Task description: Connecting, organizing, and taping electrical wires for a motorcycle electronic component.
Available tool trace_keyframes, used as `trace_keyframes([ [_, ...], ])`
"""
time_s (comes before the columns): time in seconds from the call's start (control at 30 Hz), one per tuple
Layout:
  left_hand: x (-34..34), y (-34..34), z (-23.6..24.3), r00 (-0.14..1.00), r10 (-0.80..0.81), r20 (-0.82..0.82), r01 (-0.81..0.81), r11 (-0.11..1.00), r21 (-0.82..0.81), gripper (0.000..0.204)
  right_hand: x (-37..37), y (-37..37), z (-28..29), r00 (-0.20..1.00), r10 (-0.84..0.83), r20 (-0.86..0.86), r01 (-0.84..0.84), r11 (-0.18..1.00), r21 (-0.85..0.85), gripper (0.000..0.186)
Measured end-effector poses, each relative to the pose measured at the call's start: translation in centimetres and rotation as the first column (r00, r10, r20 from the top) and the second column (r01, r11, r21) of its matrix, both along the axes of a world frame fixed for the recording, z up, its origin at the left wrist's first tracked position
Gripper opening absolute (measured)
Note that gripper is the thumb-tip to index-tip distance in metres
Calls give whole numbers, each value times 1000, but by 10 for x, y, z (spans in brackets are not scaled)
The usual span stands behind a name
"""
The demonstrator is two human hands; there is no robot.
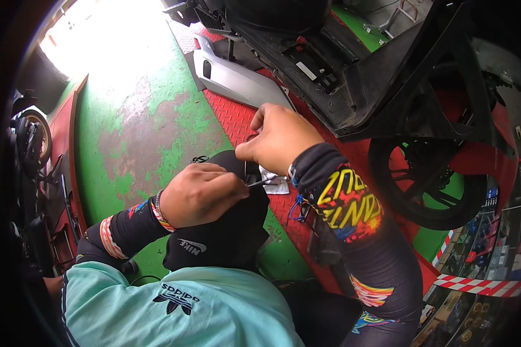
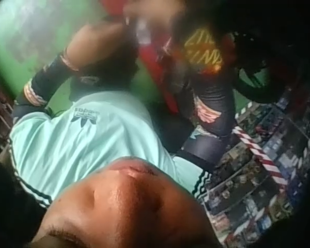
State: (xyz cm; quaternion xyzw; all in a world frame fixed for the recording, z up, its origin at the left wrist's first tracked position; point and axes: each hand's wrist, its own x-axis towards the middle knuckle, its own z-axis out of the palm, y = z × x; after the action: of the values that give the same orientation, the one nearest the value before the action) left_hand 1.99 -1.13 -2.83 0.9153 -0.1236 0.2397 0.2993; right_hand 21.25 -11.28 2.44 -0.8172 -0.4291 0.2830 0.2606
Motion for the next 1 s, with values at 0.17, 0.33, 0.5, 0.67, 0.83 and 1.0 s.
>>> trace_keyframes([
  [0.17,0,4,-2,990,19,-140,-30,997,-74,17,-21,-8,28,991,9,137,-29,990,141,44],
  [0.33,1,7,3,987,89,-132,-113,975,-190,25,-51,-32,44,797,-11,604,-244,909,338,36],
  [0.5,-3,8,1,982,79,-173,-116,969,-217,25,-79,-67,41,643,-43,765,-361,863,352,36],
  [0.67,-3,6,8,974,136,-181,-185,941,-283,19,-92,-114,9,547,-153,823,-337,860,384,36],
  [0.83,2,11,11,988,64,-138,-82,988,-132,33,-83,-143,-33,442,-139,886,-397,855,332,31],
  [1.0,4,17,21,948,-155,-278,44,929,-367,31,-64,-142,-66,567,-154,809,-351,843,407,26],
])
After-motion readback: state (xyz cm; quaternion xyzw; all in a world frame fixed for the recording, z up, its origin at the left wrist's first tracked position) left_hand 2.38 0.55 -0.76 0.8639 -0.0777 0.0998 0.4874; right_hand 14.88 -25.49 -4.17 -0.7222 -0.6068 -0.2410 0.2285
